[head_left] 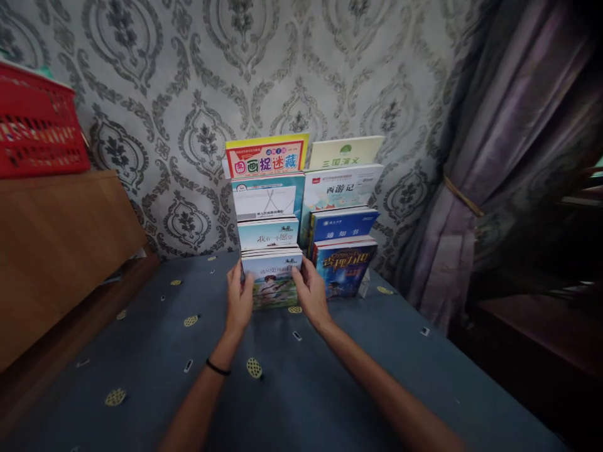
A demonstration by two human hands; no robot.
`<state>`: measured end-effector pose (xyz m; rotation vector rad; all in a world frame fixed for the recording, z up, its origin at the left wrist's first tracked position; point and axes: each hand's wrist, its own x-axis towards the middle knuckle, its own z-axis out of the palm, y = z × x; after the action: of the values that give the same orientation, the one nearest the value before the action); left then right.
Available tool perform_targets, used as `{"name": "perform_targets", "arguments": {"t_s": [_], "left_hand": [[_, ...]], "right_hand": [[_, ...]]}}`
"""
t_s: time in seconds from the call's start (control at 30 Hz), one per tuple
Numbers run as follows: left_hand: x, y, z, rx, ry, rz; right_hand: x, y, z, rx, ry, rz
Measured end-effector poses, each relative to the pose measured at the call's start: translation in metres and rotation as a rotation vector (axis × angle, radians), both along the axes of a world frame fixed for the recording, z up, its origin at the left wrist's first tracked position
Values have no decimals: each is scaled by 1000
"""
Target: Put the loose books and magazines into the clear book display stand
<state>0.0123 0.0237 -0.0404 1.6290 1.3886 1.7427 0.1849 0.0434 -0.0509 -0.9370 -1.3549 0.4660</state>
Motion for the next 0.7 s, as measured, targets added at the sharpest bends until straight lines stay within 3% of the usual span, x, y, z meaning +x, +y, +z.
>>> {"name": "perform_targets", "arguments": {"t_s": [0.4, 0.57, 0.7], "left_hand": [[-8, 2, -5, -3, 27, -54], [-14, -3, 6, 17, 59, -35], [-11, -8, 21, 115, 209, -14]], "right_hand": [[2, 1, -6, 18, -88, -6], [1, -8, 6, 52, -152, -83], [-1, -15, 21, 183, -297, -139]]}}
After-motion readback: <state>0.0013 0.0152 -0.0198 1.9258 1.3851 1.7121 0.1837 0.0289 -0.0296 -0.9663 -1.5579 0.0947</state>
